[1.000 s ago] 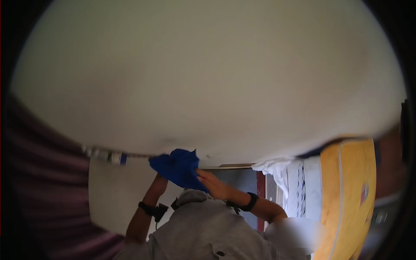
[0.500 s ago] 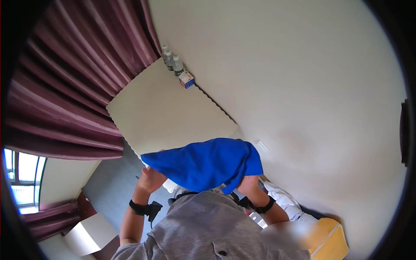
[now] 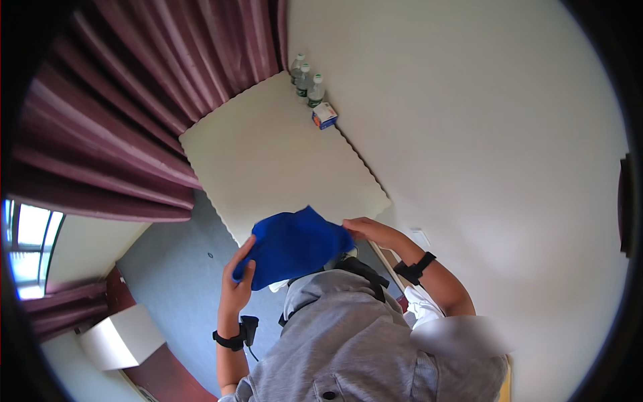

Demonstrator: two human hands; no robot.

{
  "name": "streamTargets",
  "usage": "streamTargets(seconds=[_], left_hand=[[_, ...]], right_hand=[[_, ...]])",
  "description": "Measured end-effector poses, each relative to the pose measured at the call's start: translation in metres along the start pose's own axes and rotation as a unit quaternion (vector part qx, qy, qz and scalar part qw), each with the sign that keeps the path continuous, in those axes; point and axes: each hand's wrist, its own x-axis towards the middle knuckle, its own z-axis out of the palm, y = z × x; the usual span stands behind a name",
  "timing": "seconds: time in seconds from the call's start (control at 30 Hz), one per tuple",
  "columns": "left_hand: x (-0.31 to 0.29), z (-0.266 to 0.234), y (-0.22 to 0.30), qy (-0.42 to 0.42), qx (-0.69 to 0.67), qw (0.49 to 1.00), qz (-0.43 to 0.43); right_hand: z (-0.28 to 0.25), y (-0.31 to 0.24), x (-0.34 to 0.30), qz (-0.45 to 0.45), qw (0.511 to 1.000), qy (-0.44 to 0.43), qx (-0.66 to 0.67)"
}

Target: The person is using a blue rag to wipe and clean the white walls and surfaces of the furniture.

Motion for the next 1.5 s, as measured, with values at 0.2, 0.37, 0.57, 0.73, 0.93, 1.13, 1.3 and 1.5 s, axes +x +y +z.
streamTargets(seconds=[0.2, 0.37, 0.57, 0.73, 0.93, 1.13, 1.3, 1.5], left_hand=[[0.003, 0.039, 0.058, -0.22, 0.087, 0.97, 0.049], [-0.014, 0.08, 0.064, -0.276, 0.146, 0.95, 0.009], [-0.029, 0.118, 0.066, -0.163, 0.159, 0.971, -0.074], [-0.013, 0.158, 0.088, -0.21, 0.197, 0.955, -0.078], [0.007, 0.177, 0.088, -0.059, 0.34, 0.936, 0.07], [0.021, 0.172, 0.083, -0.084, 0.297, 0.935, 0.177], [0.029, 0.187, -0.014, -0.074, 0.251, 0.964, 0.036], [0.039, 0.228, -0.159, -0.076, 0.242, 0.956, -0.146]], right_hand=[[0.056, -0.004, 0.051, -0.354, 0.866, -0.009, -0.352], [0.076, -0.041, 0.022, -0.464, 0.722, -0.137, -0.494], [0.026, -0.044, -0.036, -0.139, 0.847, -0.183, -0.479], [-0.012, -0.019, -0.057, -0.297, 0.729, -0.243, -0.567], [-0.04, -0.051, -0.082, -0.335, 0.754, -0.014, -0.566], [-0.053, -0.074, -0.11, -0.473, 0.681, 0.202, -0.521], [-0.073, -0.012, -0.082, -0.267, 0.667, 0.239, -0.653], [-0.108, 0.068, -0.003, -0.018, 0.773, 0.228, -0.591]])
